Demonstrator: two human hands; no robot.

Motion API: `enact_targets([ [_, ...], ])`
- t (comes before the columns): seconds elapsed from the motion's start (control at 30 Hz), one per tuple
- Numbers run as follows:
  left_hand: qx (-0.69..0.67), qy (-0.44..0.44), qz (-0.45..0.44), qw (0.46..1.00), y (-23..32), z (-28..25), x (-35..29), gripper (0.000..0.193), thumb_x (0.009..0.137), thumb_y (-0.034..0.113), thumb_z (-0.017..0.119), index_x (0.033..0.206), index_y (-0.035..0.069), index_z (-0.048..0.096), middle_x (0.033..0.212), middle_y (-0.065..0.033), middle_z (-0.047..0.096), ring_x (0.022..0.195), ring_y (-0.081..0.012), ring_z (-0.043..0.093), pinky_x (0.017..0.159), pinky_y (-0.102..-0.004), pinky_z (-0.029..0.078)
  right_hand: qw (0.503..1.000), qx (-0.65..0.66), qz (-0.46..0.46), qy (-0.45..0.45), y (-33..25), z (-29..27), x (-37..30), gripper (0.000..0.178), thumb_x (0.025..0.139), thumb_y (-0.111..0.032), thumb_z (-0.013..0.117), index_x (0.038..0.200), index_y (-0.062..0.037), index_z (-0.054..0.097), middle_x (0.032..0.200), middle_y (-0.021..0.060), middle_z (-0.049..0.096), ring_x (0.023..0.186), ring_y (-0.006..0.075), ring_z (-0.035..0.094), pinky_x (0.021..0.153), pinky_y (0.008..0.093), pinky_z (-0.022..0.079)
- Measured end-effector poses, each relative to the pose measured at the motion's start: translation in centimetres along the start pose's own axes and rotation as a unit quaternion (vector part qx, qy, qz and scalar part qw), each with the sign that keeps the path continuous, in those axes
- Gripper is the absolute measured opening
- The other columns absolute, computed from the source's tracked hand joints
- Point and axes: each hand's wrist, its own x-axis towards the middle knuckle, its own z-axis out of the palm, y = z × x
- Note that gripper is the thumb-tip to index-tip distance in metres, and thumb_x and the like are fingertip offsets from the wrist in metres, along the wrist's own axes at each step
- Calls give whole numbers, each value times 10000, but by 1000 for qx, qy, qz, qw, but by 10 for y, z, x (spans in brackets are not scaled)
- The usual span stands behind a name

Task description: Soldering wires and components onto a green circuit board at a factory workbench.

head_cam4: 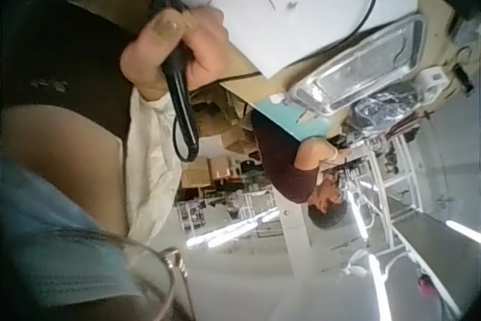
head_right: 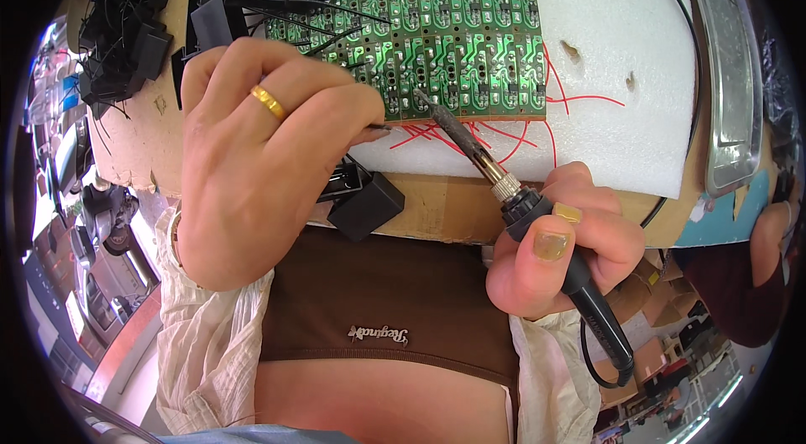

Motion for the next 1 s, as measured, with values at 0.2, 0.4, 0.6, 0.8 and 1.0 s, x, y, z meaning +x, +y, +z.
enact_targets([
  [0.2, -55, 46, -12, 997, -5, -1, -11, 187, 572, 4, 621, 743, 77, 598, 708, -6, 572, 679, -196, 513, 635, -297, 374, 999, 13, 22, -47, -4, -9, 1, 151, 769, -136, 513, 773, -12, 427, 622, 115, 473, 543, 139, 386, 526, 274, 326],
  [0.4, -30, 75, -3, 997, -10, 7, -12, 135, 612, 23, 625, 738, 62, 594, 717, -23, 571, 679, -194, 515, 625, -293, 378, 999, -10, 16, -39, -5, -5, 1, 167, 767, -154, 516, 770, -14, 424, 611, 110, 473, 530, 132, 386, 519, 269, 320],
  [0.6, -6, 22, -16, 1000, -9, 9, -6, 115, 642, 37, 616, 749, 66, 584, 718, -19, 544, 653, -198, 485, 613, -301, 353, 1000, 9, 9, -24, 2, -4, -1, 243, 734, -170, 601, 784, -39, 403, 588, 52, 425, 466, 86, 305, 438, 248, 233],
  [0.8, -18, 10, 1, 1000, -10, 8, -1, 114, 641, 48, 619, 746, 68, 581, 707, -5, 535, 666, -189, 478, 632, -307, 346, 998, 1, 10, -59, -1, -5, 2, 201, 756, -162, 552, 764, -30, 400, 583, 65, 430, 484, 98, 318, 467, 255, 258],
  [1.0, -22, 8, 4, 1000, -10, 8, -1, 120, 626, 44, 623, 736, 71, 583, 707, -1, 532, 667, -189, 478, 643, -305, 347, 999, 8, 2, -44, 2, -4, 1, 241, 741, -174, 595, 785, -40, 400, 590, 48, 424, 469, 90, 311, 441, 250, 238],
])
